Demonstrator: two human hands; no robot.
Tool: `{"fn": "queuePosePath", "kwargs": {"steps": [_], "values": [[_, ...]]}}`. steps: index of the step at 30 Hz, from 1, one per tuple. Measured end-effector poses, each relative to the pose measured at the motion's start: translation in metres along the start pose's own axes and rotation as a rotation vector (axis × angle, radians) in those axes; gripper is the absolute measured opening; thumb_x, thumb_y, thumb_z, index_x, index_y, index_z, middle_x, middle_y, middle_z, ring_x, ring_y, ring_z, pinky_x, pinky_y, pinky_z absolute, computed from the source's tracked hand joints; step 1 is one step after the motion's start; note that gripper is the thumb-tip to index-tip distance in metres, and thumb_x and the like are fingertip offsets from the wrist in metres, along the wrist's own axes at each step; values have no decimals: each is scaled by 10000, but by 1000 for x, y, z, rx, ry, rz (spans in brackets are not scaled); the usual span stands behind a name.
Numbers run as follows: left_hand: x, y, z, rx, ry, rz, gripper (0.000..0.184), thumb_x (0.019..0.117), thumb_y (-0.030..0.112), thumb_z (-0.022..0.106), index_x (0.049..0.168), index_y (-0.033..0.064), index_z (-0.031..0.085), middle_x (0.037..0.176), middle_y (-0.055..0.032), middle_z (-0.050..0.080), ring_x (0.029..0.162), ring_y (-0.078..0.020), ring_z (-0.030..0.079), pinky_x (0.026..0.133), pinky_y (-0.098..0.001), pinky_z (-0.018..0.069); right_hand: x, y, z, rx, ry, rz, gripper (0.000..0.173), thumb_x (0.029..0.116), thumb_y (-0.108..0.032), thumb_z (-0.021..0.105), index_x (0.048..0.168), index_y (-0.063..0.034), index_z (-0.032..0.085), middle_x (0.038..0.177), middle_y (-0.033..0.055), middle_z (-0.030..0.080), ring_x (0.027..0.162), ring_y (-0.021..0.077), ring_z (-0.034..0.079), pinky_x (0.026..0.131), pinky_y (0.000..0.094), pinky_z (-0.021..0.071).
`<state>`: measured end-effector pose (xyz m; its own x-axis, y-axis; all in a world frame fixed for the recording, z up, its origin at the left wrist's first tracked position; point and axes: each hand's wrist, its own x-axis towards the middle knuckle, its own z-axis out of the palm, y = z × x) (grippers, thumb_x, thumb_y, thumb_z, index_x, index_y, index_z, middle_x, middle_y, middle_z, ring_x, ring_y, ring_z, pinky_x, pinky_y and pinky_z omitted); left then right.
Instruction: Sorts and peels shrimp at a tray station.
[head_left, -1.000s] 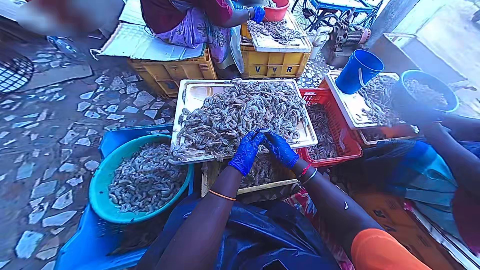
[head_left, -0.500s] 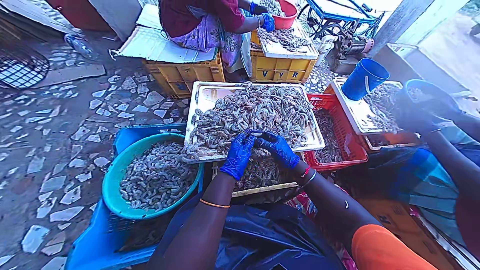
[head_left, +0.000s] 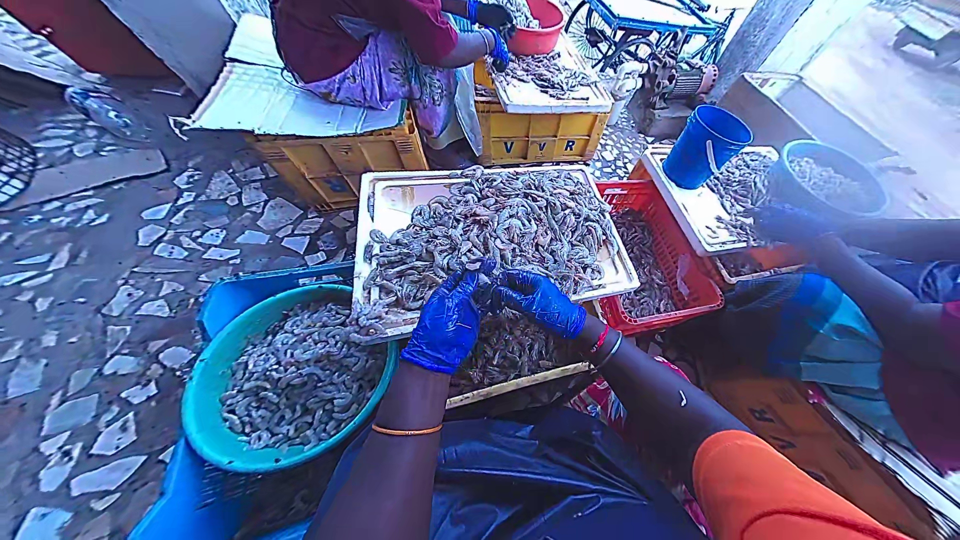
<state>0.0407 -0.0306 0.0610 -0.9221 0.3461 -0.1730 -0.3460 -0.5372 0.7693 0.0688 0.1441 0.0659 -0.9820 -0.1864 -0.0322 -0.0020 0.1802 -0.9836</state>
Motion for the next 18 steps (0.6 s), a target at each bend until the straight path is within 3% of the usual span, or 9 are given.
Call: {"fn": "queuePosePath", "kwargs": {"steps": [1,3,5,6,8,12,15,18], "values": [[2,5,-5,-20,80,51,308,1111,159,373,1372,89,519,1338,-37,641,1185,-150,637,999,-359,536,0,4,-3,-94,-63,17,208,1037,-128,589,1149,22,681,1015,90,708,912,83,661,862,282,553],[7,15,-22,-120,295,211,384,1127,259,333,1481,165,449,1477,-20,558,1315,-167,564,1062,-405,486,0,20,-13,-470,-286,155,365,1027,-296,628,1312,-71,666,1209,94,712,1105,154,670,1012,373,525],[9,27,-41,-301,534,333,445,1139,365,244,1531,213,391,1506,-13,515,1339,-162,529,1084,-417,444,1,41,-19,-869,-439,348,611,967,-397,673,1481,-104,520,1372,144,626,1271,307,597,1067,574,452],[11,33,-53,-401,632,356,465,1134,397,192,1514,186,355,1494,-35,490,1322,-159,522,1083,-409,435,4,46,-20,-919,-411,386,643,961,-375,670,1510,-97,483,1391,161,608,1290,341,580,1070,601,439],[19,38,-64,-550,764,300,507,1110,473,173,1488,163,306,1396,-82,475,1214,-171,545,1013,-390,479,15,37,-30,-899,-224,373,560,982,-342,627,1490,-136,515,1298,120,659,1211,307,624,1039,562,475],[35,27,-40,-505,692,141,617,1084,570,290,1546,162,294,1493,-114,486,1298,-221,558,1040,-422,495,78,25,-53,-901,88,212,351,1015,-259,604,1340,-134,646,1200,129,702,1111,321,674,943,579,537],[44,23,-25,-459,706,140,582,1104,521,278,1560,159,267,1528,-131,431,1315,-245,526,1040,-449,482,141,22,-56,-1008,113,343,374,992,-211,579,1354,-144,645,1289,145,680,1215,340,640,998,589,512],[48,33,-27,-385,767,228,523,1130,418,272,1579,149,255,1557,-146,401,1333,-262,514,1035,-456,473,178,37,-40,-1127,96,489,305,966,-255,626,1200,-70,688,1200,192,695,1135,386,664,899,627,529]]}}
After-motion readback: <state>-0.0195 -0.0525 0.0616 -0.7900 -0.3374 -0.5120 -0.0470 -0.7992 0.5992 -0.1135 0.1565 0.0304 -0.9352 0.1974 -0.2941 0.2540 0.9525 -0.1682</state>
